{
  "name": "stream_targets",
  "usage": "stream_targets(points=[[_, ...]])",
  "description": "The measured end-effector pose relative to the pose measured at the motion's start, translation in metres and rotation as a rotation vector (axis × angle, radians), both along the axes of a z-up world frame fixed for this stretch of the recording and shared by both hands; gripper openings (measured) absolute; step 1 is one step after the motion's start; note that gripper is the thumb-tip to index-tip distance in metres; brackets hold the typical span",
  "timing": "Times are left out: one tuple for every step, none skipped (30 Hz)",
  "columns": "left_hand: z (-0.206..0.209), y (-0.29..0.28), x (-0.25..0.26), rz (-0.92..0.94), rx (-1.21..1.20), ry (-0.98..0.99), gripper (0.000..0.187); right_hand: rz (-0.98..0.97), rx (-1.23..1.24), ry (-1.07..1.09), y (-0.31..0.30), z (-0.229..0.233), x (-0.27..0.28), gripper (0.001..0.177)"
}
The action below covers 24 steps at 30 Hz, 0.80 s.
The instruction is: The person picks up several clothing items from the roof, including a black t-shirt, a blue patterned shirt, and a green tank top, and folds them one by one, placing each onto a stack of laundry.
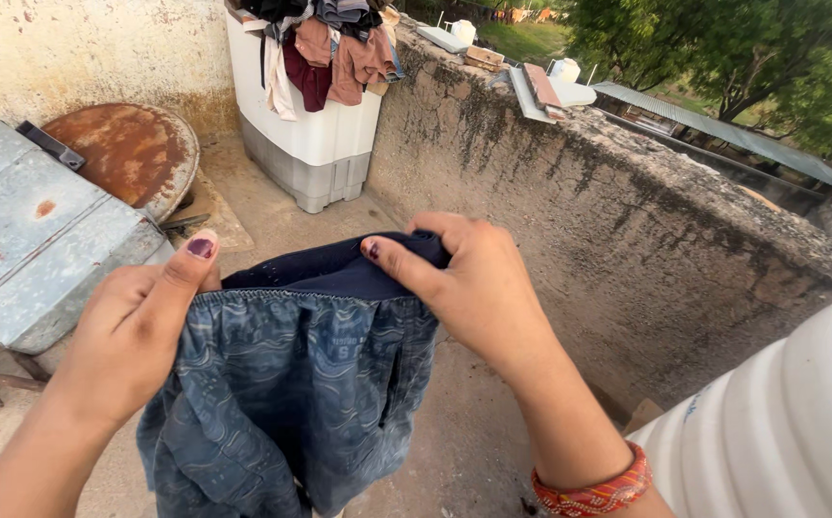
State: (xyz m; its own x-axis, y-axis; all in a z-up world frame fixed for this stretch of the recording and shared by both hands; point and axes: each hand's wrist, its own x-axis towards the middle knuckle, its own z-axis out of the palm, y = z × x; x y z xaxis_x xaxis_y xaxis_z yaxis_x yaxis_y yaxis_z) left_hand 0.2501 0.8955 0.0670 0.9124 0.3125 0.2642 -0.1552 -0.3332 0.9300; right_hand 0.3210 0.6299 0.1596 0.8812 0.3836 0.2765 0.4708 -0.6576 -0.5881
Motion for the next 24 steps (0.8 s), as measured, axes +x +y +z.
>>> stream_targets(points=[[0.0,0.005,0.0,0.003,0.003,0.008,0.062,-0.015,0.065,-0.039,0.006,0.001,0.002,0.038],[0.003,0.008,0.002,-0.036,0.141,-0.044,0.055,-0.035,0.128,-0.091,0.01,0.003,0.006,0.036],[0.007,0.011,0.005,-0.074,0.279,-0.098,0.048,-0.037,0.13,-0.096,0.014,0.003,0.011,0.036],[0.011,0.012,0.008,-0.079,0.279,-0.099,0.048,-0.033,0.158,-0.225,0.018,0.001,0.015,0.037],[0.016,0.013,0.01,-0.049,0.473,-0.001,0.05,-0.028,0.186,-0.355,0.022,-0.003,0.02,0.038],[0.021,0.013,0.011,-0.022,0.664,0.104,0.056,-0.037,0.185,-0.348,0.025,-0.008,0.022,0.038],[0.027,0.013,0.013,-0.032,0.665,0.109,0.056,-0.07,0.206,-0.337,0.027,-0.013,0.026,0.039],[0.033,0.012,0.017,-0.005,0.63,0.169,0.047,-0.099,0.223,-0.334,0.028,-0.016,0.031,0.041],[0.038,0.01,0.022,0.023,0.593,0.228,0.039,-0.103,0.219,-0.335,0.028,-0.02,0.034,0.041],[0.04,0.008,0.025,0.024,0.592,0.223,0.039,-0.019,0.318,-0.362,0.029,-0.024,0.037,0.032],[0.041,0.005,0.027,0.004,0.542,0.122,0.038,0.067,0.416,-0.387,0.03,-0.026,0.041,0.024],[0.041,0.002,0.028,-0.014,0.491,0.028,0.036,0.069,0.417,-0.385,0.032,-0.028,0.045,0.024],[0.039,0.0,0.031,-0.011,0.492,0.03,0.036,0.047,0.576,-0.159,0.033,-0.029,0.05,0.019],[0.037,-0.004,0.036,-0.112,0.418,-0.224,0.028,0.024,0.73,0.072,0.034,-0.03,0.054,0.014],[0.036,-0.005,0.04,-0.21,0.339,-0.476,0.022,0.027,0.732,0.074,0.035,-0.03,0.057,0.014],[0.035,-0.006,0.046,-0.202,0.342,-0.478,0.022,0.102,0.924,0.21,0.036,-0.03,0.06,0.011],[0.034,-0.006,0.053,-0.139,0.347,-0.26,0.021,0.178,1.112,0.351,0.036,-0.029,0.064,0.014],[0.033,-0.006,0.055,-0.08,0.352,-0.031,0.02,0.18,1.118,0.362,0.036,-0.027,0.068,0.014],[0.033,-0.006,0.059,-0.075,0.358,-0.021,0.02,0.215,1.202,0.453,0.036,-0.023,0.075,0.012],[0.035,-0.008,0.068,-0.091,0.366,-0.057,0.024,0.251,1.287,0.533,0.034,-0.018,0.082,0.011],[0.038,-0.01,0.075,-0.107,0.374,-0.092,0.033,0.256,1.294,0.531,0.034,-0.016,0.087,0.011],[0.041,-0.013,0.084,-0.106,0.374,-0.105,0.033,0.257,1.308,0.516,0.031,-0.013,0.093,0.012],[0.047,-0.013,0.091,-0.183,0.472,-0.026,0.034,0.26,1.321,0.5,0.027,-0.01,0.1,0.015],[0.052,-0.015,0.095,-0.264,0.567,0.066,0.036,0.256,1.321,0.501,0.023,-0.008,0.106,0.015]])
